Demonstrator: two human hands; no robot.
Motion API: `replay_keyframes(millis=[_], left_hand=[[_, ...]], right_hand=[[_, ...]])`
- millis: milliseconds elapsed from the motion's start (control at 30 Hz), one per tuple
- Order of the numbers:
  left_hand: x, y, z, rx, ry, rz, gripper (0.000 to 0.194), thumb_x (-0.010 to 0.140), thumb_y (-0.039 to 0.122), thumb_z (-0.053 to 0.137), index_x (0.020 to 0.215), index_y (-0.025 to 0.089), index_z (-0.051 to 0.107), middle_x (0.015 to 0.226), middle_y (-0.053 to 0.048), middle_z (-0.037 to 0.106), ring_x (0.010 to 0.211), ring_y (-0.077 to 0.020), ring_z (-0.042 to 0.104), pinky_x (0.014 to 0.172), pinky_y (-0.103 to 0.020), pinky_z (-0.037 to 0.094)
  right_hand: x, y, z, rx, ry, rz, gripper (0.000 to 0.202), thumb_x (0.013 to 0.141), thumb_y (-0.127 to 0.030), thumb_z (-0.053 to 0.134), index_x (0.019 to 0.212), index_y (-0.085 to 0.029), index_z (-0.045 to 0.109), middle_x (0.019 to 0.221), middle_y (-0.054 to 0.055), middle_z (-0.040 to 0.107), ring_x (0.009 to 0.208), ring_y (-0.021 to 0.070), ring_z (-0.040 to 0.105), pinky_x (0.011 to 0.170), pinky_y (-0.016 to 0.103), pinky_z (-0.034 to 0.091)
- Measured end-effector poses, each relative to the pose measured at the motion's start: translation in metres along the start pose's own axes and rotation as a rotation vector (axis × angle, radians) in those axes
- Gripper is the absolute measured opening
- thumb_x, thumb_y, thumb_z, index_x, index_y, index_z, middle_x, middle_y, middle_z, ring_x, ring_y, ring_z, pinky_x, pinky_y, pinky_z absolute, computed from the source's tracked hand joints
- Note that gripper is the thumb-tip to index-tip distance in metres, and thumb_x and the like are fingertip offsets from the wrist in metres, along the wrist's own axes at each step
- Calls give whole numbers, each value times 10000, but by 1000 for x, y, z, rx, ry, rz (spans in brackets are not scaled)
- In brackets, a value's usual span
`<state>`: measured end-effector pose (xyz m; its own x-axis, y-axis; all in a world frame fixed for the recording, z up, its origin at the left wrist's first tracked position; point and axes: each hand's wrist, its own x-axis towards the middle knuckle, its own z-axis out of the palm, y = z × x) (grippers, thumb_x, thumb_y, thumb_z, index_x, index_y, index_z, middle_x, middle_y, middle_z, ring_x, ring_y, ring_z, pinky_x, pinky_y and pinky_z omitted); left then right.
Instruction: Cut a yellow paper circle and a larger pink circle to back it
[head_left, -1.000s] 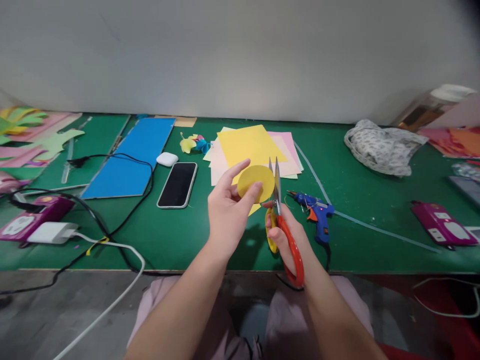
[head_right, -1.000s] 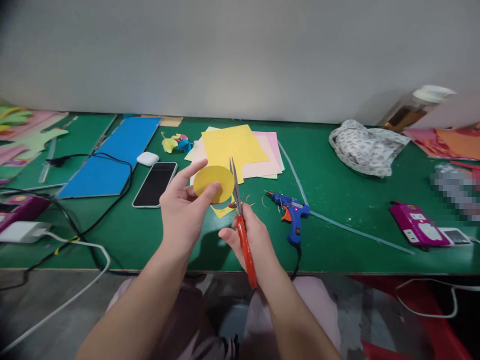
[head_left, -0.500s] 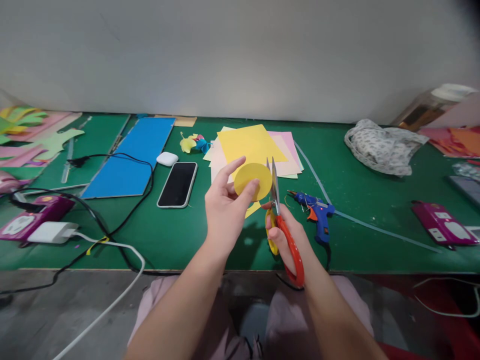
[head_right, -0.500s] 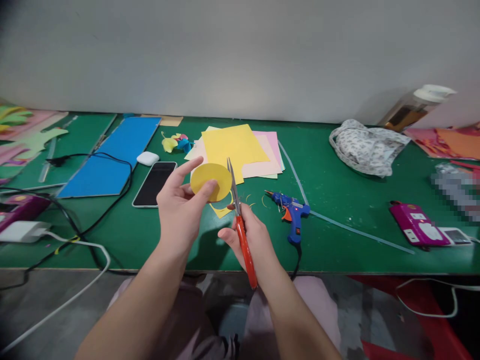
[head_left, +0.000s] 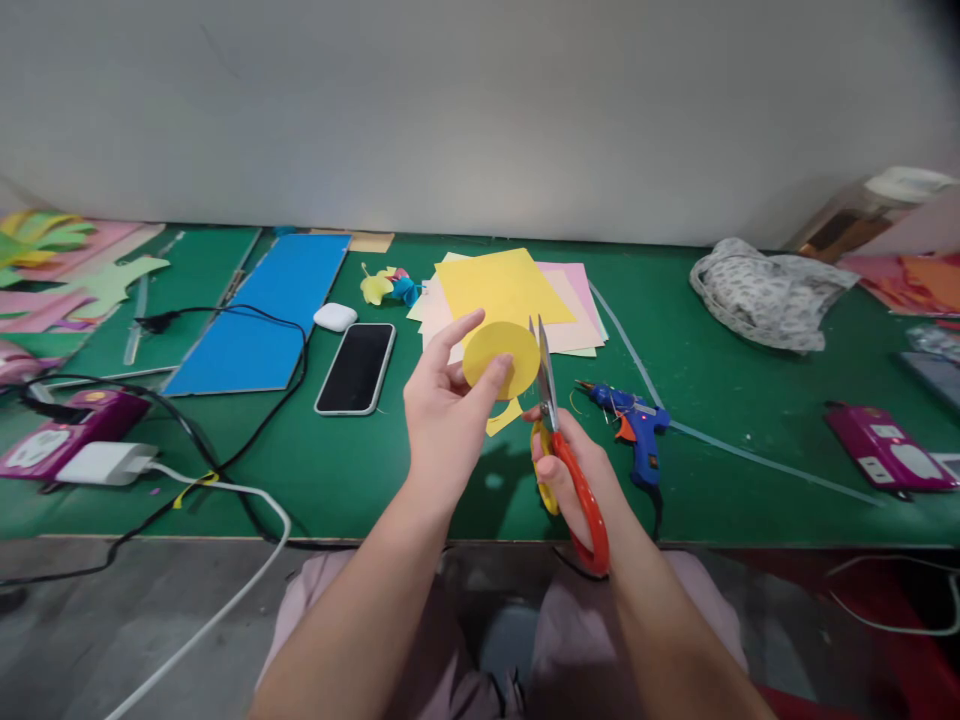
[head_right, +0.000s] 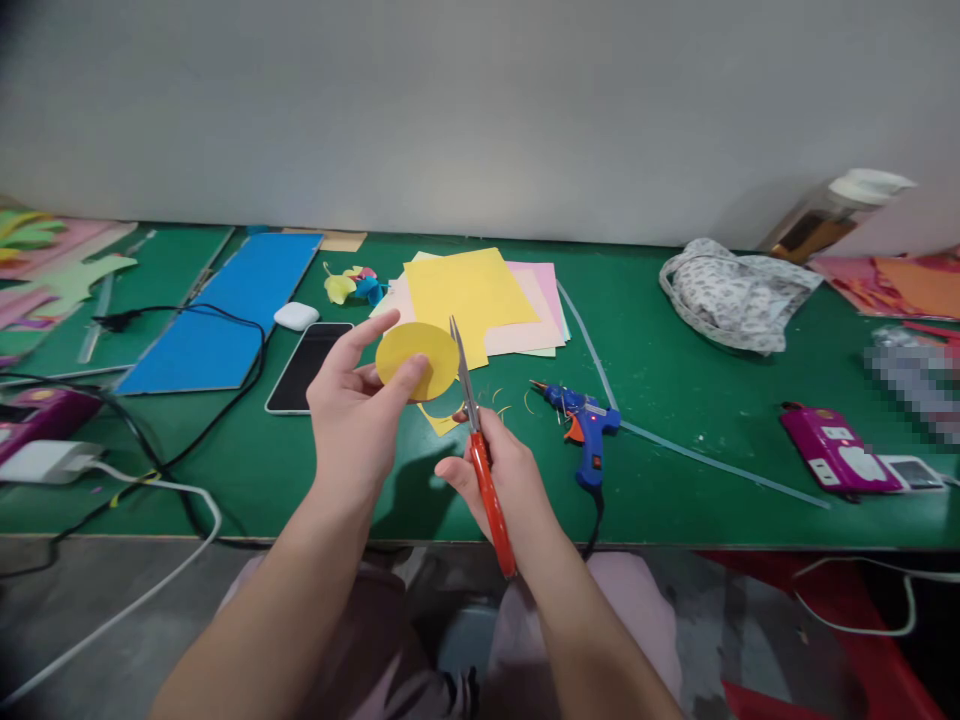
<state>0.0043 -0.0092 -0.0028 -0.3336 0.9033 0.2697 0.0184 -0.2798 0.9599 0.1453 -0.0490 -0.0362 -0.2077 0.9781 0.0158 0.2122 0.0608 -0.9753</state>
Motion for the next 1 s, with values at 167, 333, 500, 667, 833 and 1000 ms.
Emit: replay_keyframes(millis=[167, 333, 500, 667, 833, 1000], left_hand=[[1, 0, -1, 9, 13, -11, 452, 738, 301, 761, 1171, 250, 644, 675, 27, 706, 574, -116, 661, 577, -209, 588], [2, 0, -1, -26, 10, -7, 450, 742, 306, 757, 1174, 257, 639, 713, 19, 720, 621, -128, 688, 602, -212, 593], [3, -1, -3, -14, 16, 2, 446, 750, 310, 745, 1178, 246, 636, 684, 20, 698, 588, -121, 665, 586, -219, 591], [5, -2, -4, -26, 22, 2, 458, 741, 318, 752, 1178, 250, 633, 656, 28, 670, 567, -116, 637, 549, -217, 579], [6, -2, -5, 12, 43, 1, 448, 739, 318, 748, 1169, 253, 642, 592, 44, 610, 522, -104, 592, 494, -199, 547], [7, -2, -6, 15, 39, 9, 447, 747, 331, 739, 1175, 253, 635, 601, 39, 626, 542, -116, 617, 496, -204, 545]], right_hand=[[0, 0, 1, 7, 4, 3, 705, 744, -797, 490, 1137, -214, 540, 686, -33, 460, 526, 106, 372, 448, 217, 355], [0, -1, 1, 13, -9, 5, 698, 740, -790, 507, 1133, -213, 540, 672, -37, 448, 527, 104, 368, 443, 210, 350], [-1, -3, 0, -4, -15, 23, 712, 718, -813, 495, 1112, -222, 539, 661, -41, 452, 499, 99, 365, 429, 210, 341], [-1, -5, 1, -1, -9, 25, 703, 714, -805, 515, 1093, -215, 553, 647, -42, 453, 497, 98, 360, 422, 205, 329], [-2, -6, 1, 8, -4, 26, 709, 705, -807, 521, 1087, -210, 558, 644, -41, 447, 504, 100, 356, 425, 205, 324], [-2, -7, 0, -10, -18, 40, 705, 705, -808, 521, 1086, -216, 560, 644, -42, 445, 506, 100, 348, 430, 207, 317]])
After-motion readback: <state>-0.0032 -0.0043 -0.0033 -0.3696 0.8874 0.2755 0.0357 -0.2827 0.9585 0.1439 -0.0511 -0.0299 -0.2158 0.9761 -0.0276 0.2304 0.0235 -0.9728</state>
